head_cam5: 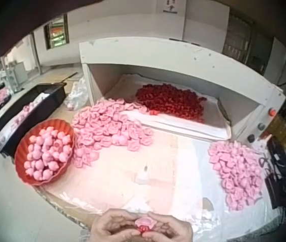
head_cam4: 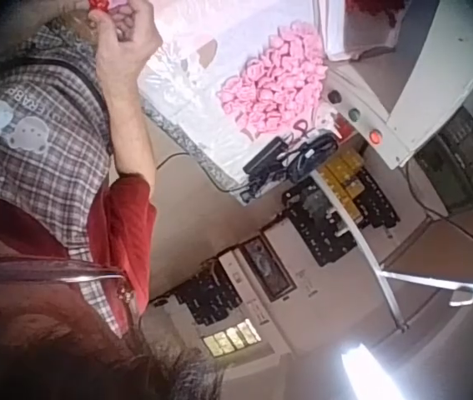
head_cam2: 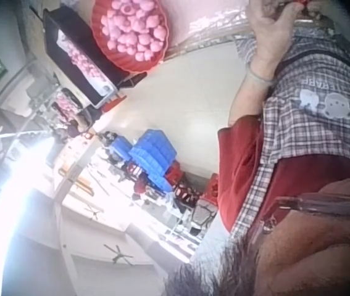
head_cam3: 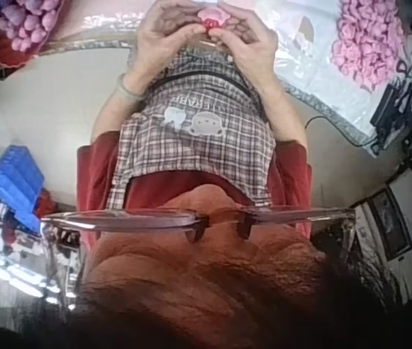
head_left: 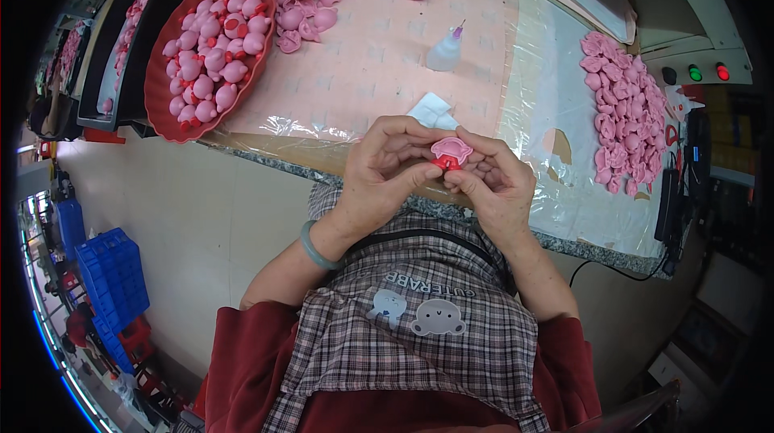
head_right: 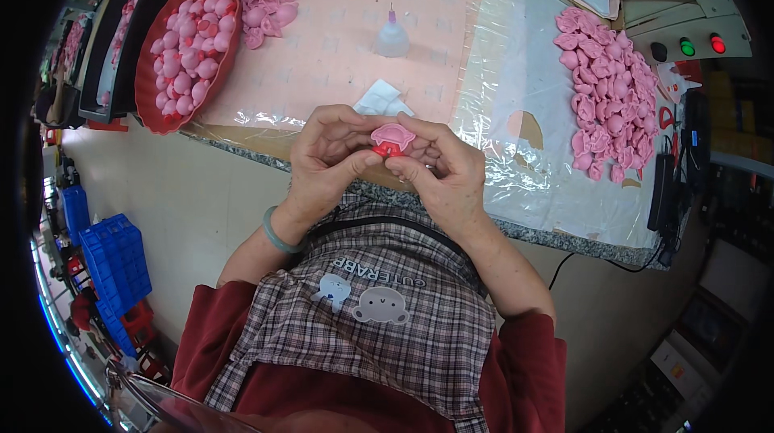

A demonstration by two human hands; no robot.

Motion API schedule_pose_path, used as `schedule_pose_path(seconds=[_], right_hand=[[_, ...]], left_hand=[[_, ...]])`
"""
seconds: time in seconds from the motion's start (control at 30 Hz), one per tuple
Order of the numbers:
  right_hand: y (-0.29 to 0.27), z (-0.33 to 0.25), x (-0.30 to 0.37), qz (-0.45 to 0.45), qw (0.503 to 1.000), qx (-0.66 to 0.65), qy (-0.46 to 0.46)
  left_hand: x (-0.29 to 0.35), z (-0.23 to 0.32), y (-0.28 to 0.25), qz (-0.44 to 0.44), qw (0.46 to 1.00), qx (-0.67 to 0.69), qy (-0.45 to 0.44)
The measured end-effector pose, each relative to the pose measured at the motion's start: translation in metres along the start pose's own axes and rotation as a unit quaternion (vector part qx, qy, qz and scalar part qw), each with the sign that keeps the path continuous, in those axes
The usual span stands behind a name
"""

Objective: Applying glue to small red plastic pieces and attaching them to pink rounded parts to assemble toys.

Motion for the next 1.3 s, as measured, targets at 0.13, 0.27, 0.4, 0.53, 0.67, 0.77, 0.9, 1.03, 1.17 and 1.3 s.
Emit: schedule_pose_path(seconds=[0.13,0.27,0.4,0.53,0.67,0.77,0.9,1.03,1.17,1.3], right_hand=[[0.003,0.003,-0.004,0.013,1.000,-0.010,0.010],[0.000,-0.001,-0.006,0.007,1.000,-0.021,0.016],[-0.001,-0.018,-0.011,0.013,0.995,0.094,-0.038],[-0.006,-0.024,-0.016,0.001,0.984,0.157,-0.078],[-0.002,-0.028,-0.021,0.012,0.974,0.173,-0.146],[0.002,-0.033,-0.023,-0.007,0.970,0.194,-0.145],[-0.004,-0.047,-0.035,-0.070,0.974,0.169,-0.130],[-0.012,-0.038,-0.066,0.087,0.975,0.185,-0.090],[-0.002,-0.030,-0.090,0.094,0.958,0.250,-0.106],[-0.007,-0.017,-0.105,0.060,0.982,0.176,-0.024]], left_hand=[[-0.001,-0.002,0.000,0.022,1.000,0.013,0.008],[-0.004,0.003,0.001,0.009,1.000,-0.026,-0.008],[-0.005,0.009,0.001,0.027,0.999,0.024,-0.031],[-0.005,0.011,-0.002,0.041,0.992,0.106,-0.058],[-0.004,0.009,-0.004,0.040,0.984,0.156,-0.078],[-0.003,0.011,-0.005,0.047,0.981,0.169,-0.079],[-0.004,0.019,-0.013,0.048,0.965,0.240,-0.097],[-0.006,0.018,-0.017,0.053,0.965,0.238,-0.097],[-0.009,0.017,-0.017,0.056,0.968,0.230,-0.084],[-0.009,0.018,-0.016,0.065,0.958,0.262,-0.093]])
Point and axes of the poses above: each hand's wrist, its own x-axis away from the middle knuckle, its own y-axis out of the palm, z = x × y, the point moved 1 cm from there along -x, towards the middle knuckle, and after that the axes turned 11 degrees about y, right-handed, at the moved point
